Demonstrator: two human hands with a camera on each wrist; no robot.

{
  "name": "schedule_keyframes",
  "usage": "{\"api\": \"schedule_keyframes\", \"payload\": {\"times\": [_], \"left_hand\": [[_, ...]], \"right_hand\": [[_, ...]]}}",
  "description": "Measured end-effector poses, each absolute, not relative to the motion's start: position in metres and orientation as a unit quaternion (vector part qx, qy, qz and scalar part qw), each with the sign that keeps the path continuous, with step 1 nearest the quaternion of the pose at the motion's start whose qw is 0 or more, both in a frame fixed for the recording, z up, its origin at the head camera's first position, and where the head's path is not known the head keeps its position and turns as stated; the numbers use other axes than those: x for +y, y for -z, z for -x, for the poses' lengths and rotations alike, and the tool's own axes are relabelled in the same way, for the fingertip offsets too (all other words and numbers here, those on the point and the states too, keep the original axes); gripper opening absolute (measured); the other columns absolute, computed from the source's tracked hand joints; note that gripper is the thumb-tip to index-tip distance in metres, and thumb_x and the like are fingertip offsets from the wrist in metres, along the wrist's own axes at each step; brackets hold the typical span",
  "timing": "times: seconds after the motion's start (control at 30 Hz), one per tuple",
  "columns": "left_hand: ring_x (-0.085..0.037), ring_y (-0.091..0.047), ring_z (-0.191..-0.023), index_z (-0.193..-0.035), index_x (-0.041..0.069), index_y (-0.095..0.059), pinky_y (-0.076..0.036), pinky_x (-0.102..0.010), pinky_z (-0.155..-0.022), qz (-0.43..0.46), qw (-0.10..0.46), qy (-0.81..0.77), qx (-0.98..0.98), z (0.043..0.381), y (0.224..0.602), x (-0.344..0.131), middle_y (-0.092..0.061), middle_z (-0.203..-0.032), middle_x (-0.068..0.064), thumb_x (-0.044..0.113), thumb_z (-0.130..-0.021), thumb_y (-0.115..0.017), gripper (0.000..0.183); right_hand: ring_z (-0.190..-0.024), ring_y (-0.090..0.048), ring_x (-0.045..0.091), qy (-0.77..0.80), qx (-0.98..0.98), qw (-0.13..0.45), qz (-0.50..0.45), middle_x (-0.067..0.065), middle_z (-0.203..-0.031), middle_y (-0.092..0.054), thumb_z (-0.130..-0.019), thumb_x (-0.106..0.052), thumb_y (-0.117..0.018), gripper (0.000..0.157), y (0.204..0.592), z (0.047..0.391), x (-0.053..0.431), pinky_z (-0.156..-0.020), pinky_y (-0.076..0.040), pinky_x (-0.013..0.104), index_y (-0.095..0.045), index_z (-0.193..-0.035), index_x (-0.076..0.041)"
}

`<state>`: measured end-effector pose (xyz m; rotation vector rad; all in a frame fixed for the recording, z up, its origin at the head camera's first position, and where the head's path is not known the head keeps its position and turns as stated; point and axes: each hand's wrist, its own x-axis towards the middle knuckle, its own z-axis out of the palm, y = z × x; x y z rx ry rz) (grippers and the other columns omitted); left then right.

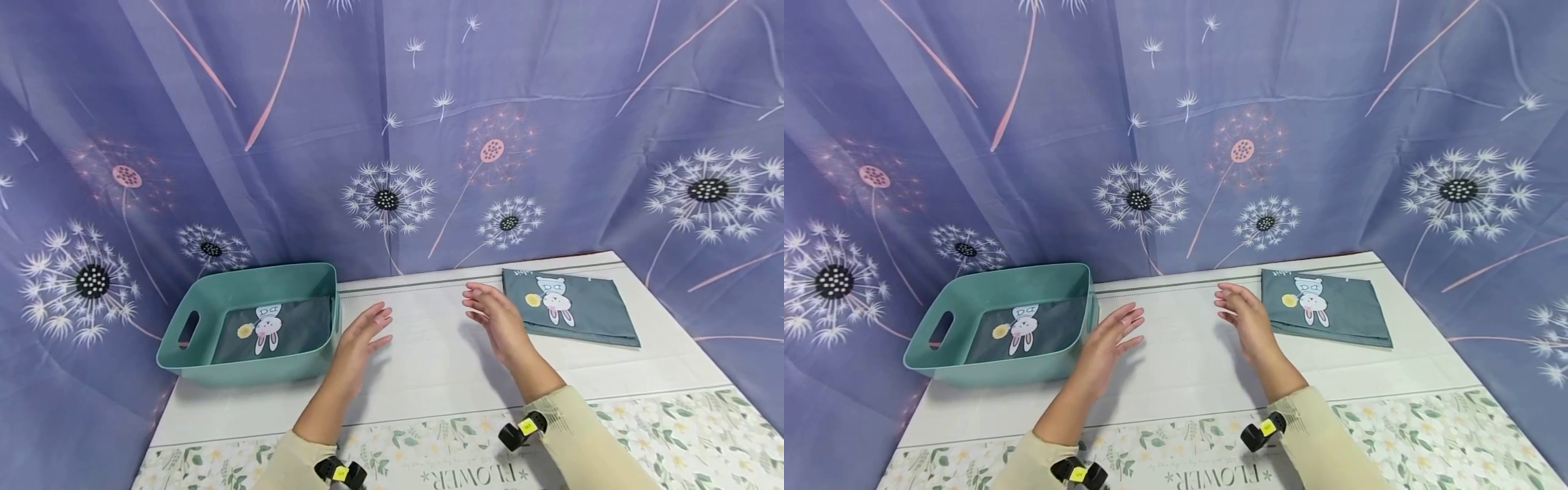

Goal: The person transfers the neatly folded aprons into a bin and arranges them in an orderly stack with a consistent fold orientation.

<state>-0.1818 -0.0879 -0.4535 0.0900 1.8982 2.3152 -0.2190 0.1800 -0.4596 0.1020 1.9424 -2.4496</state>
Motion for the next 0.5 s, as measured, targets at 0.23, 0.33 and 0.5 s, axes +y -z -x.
{"api": "schedule_keyframes", "payload": {"times": [0.23, 0.33, 0.5], "left_hand": [[-0.031, -0.048, -0.142, -0.149, 0.006, -0.046, -0.044, -0.05, -0.114, -0.026, 0.081, -0.773, 0.628, 0.184, 0.46, -0.086, -0.05, -0.152, -0.016, 0.022, -0.104, -0.052, 0.048], [-0.031, -0.047, -0.143, -0.149, 0.006, -0.046, -0.043, -0.05, -0.115, -0.025, 0.085, -0.776, 0.624, 0.185, 0.462, -0.085, -0.05, -0.152, -0.016, 0.022, -0.104, -0.051, 0.048], [-0.037, -0.043, -0.145, -0.15, 0.002, -0.043, -0.043, -0.051, -0.115, -0.034, 0.093, -0.775, 0.624, 0.185, 0.466, -0.082, -0.047, -0.154, -0.021, 0.02, -0.106, -0.046, 0.048]], "right_hand": [[-0.1, -0.065, 0.008, 0.781, 0.623, 0.006, -0.041, -0.012, -0.103, -0.069, -0.106, -0.014, -0.045, 0.025, 0.462, 0.218, 0.187, -0.095, -0.054, 0.028, -0.059, -0.127, -0.008], [-0.101, -0.066, 0.008, 0.781, 0.623, 0.004, -0.042, -0.012, -0.103, -0.07, -0.106, -0.014, -0.044, 0.028, 0.463, 0.217, 0.19, -0.094, -0.055, 0.028, -0.057, -0.13, -0.005], [-0.101, -0.066, 0.008, 0.785, 0.619, 0.003, -0.041, -0.012, -0.103, -0.07, -0.107, -0.014, -0.045, 0.024, 0.465, 0.216, 0.194, -0.093, -0.055, 0.027, -0.061, -0.124, -0.01]]}}
